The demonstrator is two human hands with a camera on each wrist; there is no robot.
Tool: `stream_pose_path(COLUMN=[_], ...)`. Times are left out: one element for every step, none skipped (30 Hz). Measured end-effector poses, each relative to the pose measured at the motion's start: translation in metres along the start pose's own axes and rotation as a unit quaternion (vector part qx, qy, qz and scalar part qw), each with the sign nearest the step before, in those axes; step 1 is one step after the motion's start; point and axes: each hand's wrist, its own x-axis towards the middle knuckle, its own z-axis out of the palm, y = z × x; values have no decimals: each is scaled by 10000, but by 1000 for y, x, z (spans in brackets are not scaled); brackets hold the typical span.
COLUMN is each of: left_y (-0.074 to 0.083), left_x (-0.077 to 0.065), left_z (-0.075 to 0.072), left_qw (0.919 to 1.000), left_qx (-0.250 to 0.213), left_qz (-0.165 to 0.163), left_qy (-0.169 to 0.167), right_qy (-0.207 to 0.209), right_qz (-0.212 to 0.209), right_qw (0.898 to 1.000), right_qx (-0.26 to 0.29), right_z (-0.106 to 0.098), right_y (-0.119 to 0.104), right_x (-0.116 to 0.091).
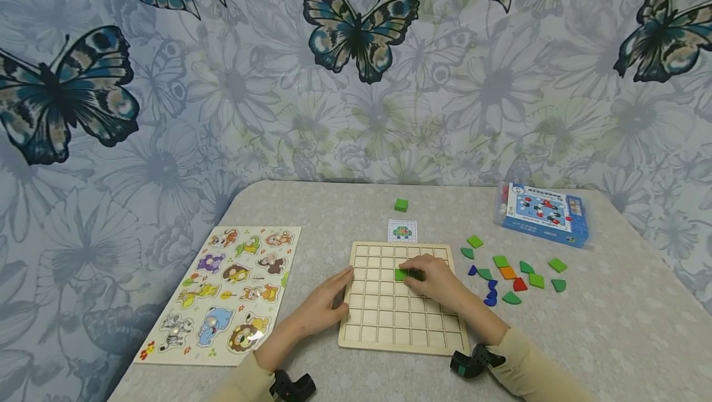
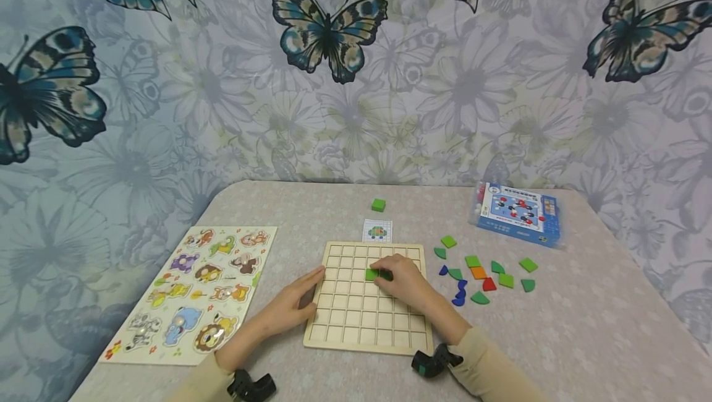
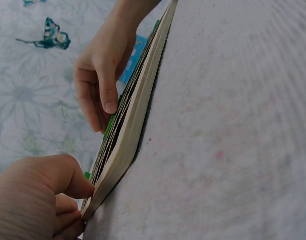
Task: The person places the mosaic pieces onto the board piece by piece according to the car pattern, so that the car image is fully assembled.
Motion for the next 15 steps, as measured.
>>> stream_pose_path(left_y=[0, 0, 0, 0, 0, 0, 0, 0, 0, 0, 0, 0, 0, 0, 0], left_x=[0, 0, 0, -1, -1, -1, -1, -1, -1, -1, -1, -1, -1, -1, -1], left_z=[0, 0, 0, 0, 0, 0, 0, 0, 0, 0, 0, 0, 0, 0, -1], left_qw=[10000, 10000, 10000, 10000, 10000, 10000, 10000, 10000, 10000, 10000, 10000, 10000, 10000, 9999, 9999], left_qx=[-4, -10, -10, -20, -32, -41, -48, -53, -53, -65, -71, -69, -86, -95, -103], left_qz=[-1, -1, -4, -6, -1, -2, -5, -8, -11, -16, -22, -29, -32, -34, -34], left_qy=[1, 4, 6, 6, 4, -3, -11, -16, -22, -28, -30, -32, -32, -34, -38], right_qy=[1, 4, 8, 22, 42, 69, 100, 130, 178, 224, 254, 298, 337, 376, 437], right_qz=[5, 17, 39, 73, 92, 117, 125, 162, 182, 206, 220, 220, 258, 331, 388], right_qw=[10000, 10000, 10000, 9999, 9997, 9993, 9987, 9978, 9969, 9961, 9954, 9949, 9946, 9941, 9942], right_qx=[-1, 17, 70, 147, 236, 356, 483, 637, 749, 822, 893, 934, 949, 960, 905], right_z=[0, 0, 0, 0, -2, -4, -6, -10, -14, -18, -23, -28, -34, -40, -46], right_y=[0, -1, -1, -2, -4, -6, -8, -10, -11, -11, -11, -8, -5, -2, 2], right_x=[0, 0, 0, 0, 0, 1, 2, 3, 4, 5, 6, 6, 7, 7, 7])
